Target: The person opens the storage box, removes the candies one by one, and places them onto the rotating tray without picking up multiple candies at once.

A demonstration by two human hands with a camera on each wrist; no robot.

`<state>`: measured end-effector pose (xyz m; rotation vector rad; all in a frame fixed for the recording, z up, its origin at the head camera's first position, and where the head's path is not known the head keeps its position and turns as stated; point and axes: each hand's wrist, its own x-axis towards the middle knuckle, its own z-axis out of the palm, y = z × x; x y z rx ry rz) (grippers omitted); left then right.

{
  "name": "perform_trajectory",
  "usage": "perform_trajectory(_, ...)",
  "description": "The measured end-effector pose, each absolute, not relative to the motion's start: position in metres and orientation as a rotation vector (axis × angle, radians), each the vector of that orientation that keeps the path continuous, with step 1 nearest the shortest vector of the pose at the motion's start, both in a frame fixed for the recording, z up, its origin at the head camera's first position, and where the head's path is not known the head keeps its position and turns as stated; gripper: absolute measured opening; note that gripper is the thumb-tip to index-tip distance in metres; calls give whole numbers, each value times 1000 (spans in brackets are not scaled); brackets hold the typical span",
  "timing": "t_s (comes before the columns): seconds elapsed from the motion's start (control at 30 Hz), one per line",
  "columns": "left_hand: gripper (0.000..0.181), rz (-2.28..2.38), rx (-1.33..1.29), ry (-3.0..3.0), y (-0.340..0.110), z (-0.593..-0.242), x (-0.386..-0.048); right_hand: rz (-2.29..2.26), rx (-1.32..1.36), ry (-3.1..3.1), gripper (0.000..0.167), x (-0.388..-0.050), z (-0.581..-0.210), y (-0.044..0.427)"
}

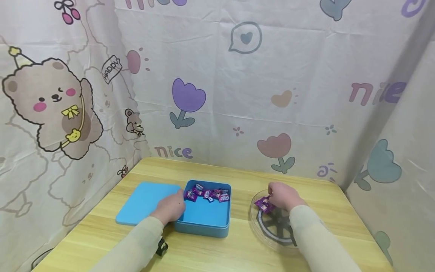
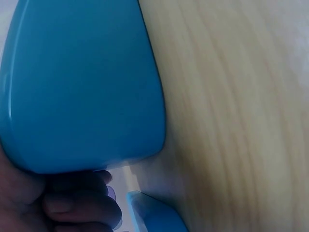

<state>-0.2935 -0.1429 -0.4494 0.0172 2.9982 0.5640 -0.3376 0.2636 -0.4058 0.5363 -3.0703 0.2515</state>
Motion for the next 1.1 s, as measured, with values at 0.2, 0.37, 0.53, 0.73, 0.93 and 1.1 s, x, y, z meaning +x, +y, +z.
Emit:
perform_trajectory(0.2, 58, 560, 29, 2990, -141, -449, -293, 257, 407, -3085, 15, -337, -411, 273)
perform_trajectory(0.37, 60, 597, 19, 2982, -144, -450, -291, 281, 346, -3069, 17, -341, -417, 272)
perform_trajectory(0.53, 58, 595, 13, 2987, -145, -452, -289, 320, 302, -3080, 22, -344, -425, 267)
perform_trajectory(0.73, 58, 583, 30, 2986, -141, -455, -290, 295, 272, -3097, 23, -343, -429, 265)
perform_trajectory(0.93, 59, 583, 30, 2979, -142, -451, -292, 303, 271, -3081, 21, -347, -426, 266)
perform_trajectory(1.1, 59, 577, 35, 2984, -143, -449, -294, 320, 262, -3066, 18, -349, -419, 264)
